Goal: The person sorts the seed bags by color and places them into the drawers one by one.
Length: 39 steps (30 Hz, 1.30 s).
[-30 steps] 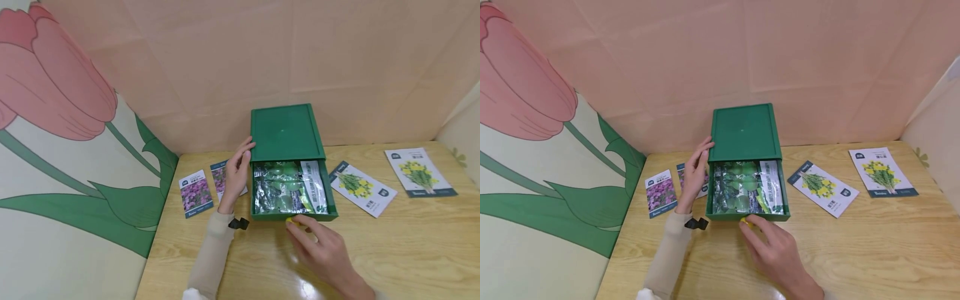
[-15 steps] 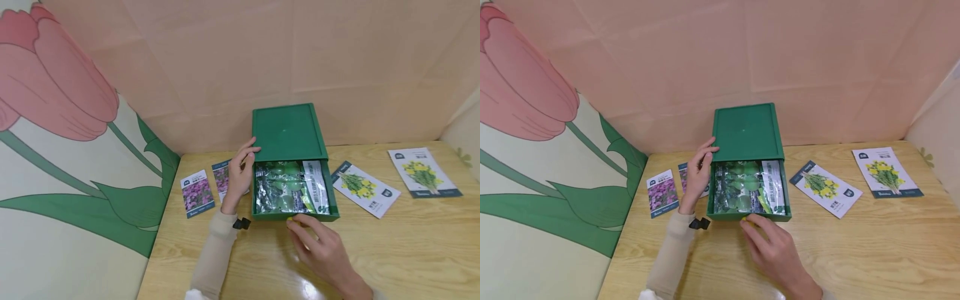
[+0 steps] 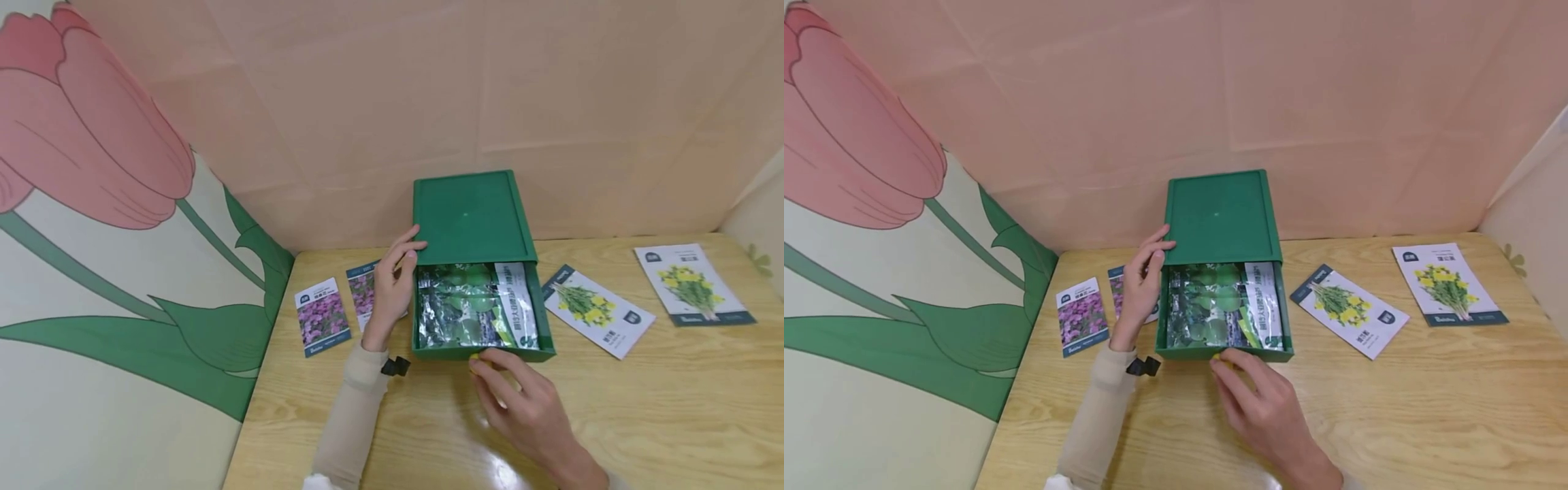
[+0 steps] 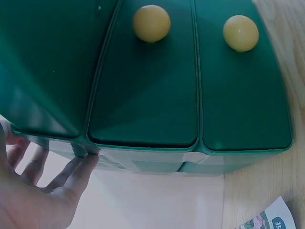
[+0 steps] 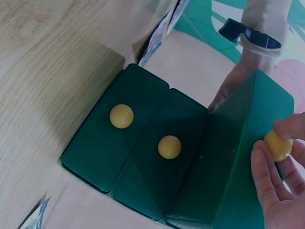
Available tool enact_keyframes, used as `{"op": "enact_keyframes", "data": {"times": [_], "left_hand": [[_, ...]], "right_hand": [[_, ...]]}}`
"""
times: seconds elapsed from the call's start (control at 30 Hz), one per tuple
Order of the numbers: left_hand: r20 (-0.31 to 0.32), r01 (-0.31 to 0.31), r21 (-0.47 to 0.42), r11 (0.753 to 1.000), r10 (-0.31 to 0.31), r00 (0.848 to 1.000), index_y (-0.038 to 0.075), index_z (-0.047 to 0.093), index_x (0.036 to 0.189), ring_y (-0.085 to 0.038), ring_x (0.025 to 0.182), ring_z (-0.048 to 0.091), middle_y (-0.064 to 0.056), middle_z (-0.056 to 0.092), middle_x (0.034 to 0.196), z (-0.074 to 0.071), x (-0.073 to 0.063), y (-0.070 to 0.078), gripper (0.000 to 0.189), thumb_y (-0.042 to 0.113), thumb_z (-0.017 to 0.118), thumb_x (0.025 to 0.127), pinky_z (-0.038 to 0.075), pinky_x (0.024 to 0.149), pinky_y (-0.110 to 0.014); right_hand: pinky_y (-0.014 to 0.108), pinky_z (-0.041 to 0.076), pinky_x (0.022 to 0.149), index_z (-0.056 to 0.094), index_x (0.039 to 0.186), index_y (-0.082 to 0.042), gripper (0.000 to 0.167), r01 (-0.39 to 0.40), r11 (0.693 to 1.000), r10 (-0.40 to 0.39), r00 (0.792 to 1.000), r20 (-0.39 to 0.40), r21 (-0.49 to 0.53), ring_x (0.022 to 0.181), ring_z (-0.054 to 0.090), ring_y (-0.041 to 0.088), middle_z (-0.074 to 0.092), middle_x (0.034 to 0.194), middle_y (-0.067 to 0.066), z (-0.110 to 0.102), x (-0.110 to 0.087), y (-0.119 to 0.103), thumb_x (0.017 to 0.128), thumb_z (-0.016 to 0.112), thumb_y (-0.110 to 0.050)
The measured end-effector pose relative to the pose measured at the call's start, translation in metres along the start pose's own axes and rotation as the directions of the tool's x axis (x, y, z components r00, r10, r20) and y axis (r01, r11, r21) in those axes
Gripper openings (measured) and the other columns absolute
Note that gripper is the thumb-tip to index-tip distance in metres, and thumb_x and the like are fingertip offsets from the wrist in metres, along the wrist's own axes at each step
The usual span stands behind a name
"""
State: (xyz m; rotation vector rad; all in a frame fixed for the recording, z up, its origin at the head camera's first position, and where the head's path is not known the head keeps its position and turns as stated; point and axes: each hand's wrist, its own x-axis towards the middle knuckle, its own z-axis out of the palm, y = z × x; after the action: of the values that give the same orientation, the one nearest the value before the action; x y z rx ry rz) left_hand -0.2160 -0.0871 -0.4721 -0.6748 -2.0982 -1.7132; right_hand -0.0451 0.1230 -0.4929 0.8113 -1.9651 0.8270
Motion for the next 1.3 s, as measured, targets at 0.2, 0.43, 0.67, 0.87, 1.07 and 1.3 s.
{"op": "enact_keyframes", "data": {"times": [0.2, 0.43, 0.67, 0.87, 1.07, 1.3], "left_hand": [[-0.001, -0.007, 0.01, 1.0, 0.007, 1.0, 0.006, 0.072, 0.133, -0.017, 0.146, 0.054, 0.007, 0.053, 0.162, -0.0008, 0.0012, -0.0006, 0.035, 0.022, 0.045, 0.117, 0.055, 0.066, -0.023], [0.0, -0.006, 0.021, 1.0, 0.006, 1.0, 0.007, 0.072, 0.133, -0.017, 0.146, 0.055, 0.007, 0.053, 0.162, -0.0028, 0.001, 0.0003, 0.035, 0.022, 0.045, 0.117, 0.053, 0.064, -0.023], [0.004, -0.011, 0.019, 1.0, 0.011, 1.0, 0.007, 0.072, 0.133, -0.016, 0.145, 0.055, 0.008, 0.052, 0.162, -0.0021, 0.0021, 0.0002, 0.036, 0.024, 0.044, 0.117, 0.051, 0.061, -0.022], [-0.007, -0.024, 0.02, 1.0, 0.024, 1.0, 0.006, 0.072, 0.133, -0.017, 0.145, 0.056, 0.007, 0.053, 0.162, -0.0008, 0.0017, 0.0003, 0.036, 0.024, 0.044, 0.117, 0.04, 0.047, -0.023], [-0.012, -0.014, 0.019, 1.0, 0.014, 1.0, 0.006, 0.072, 0.132, -0.018, 0.146, 0.055, 0.006, 0.053, 0.162, 0.0001, 0.0003, 0.0008, 0.035, 0.022, 0.045, 0.117, 0.048, 0.056, -0.021], [-0.015, -0.02, -0.005, 1.0, 0.02, 1.0, 0.004, 0.072, 0.132, -0.024, 0.145, 0.056, -0.002, 0.054, 0.162, 0.0019, -0.001, 0.0024, 0.033, 0.016, 0.045, 0.116, 0.041, 0.048, -0.022]], "right_hand": [[0.03, 0.06, 0.072, 0.08, 0.101, -0.003, 0.032, -0.029, 1.0, 0.029, 0.999, 0.022, -0.004, 0.083, 0.071, 0.021, 0.073, 0.107, 0.012, -0.0006, 0.0001, 0.0004, 0.109, 0.056, -0.023], [0.028, 0.059, 0.07, 0.08, 0.101, -0.002, 0.03, -0.017, 1.0, 0.017, 1.0, -0.009, 0.003, 0.079, 0.07, 0.021, 0.073, 0.105, 0.013, 0.0029, 0.0021, 0.0019, 0.108, 0.058, -0.021], [0.025, 0.06, 0.072, 0.08, 0.101, -0.002, 0.032, -0.044, 0.999, 0.044, 0.999, 0.003, -0.002, 0.08, 0.07, 0.02, 0.073, 0.106, 0.012, 0.0027, 0.0023, 0.0029, 0.109, 0.057, -0.023], [0.023, 0.06, 0.073, 0.08, 0.1, -0.001, 0.032, -0.033, 0.999, 0.033, 0.999, -0.008, 0.0, 0.079, 0.071, 0.021, 0.073, 0.105, 0.013, 0.0045, 0.0037, 0.0041, 0.109, 0.057, -0.022], [0.022, 0.06, 0.074, 0.08, 0.101, -0.002, 0.032, -0.041, 0.999, 0.041, 0.999, -0.005, 0.007, 0.079, 0.071, 0.021, 0.073, 0.106, 0.013, 0.0042, 0.0028, 0.0048, 0.108, 0.057, -0.022], [0.021, 0.06, 0.077, 0.08, 0.102, -0.001, 0.033, -0.06, 0.998, 0.06, 0.998, 0.002, 0.008, 0.08, 0.071, 0.021, 0.073, 0.107, 0.013, 0.0035, 0.001, 0.0046, 0.109, 0.057, -0.023]]}}
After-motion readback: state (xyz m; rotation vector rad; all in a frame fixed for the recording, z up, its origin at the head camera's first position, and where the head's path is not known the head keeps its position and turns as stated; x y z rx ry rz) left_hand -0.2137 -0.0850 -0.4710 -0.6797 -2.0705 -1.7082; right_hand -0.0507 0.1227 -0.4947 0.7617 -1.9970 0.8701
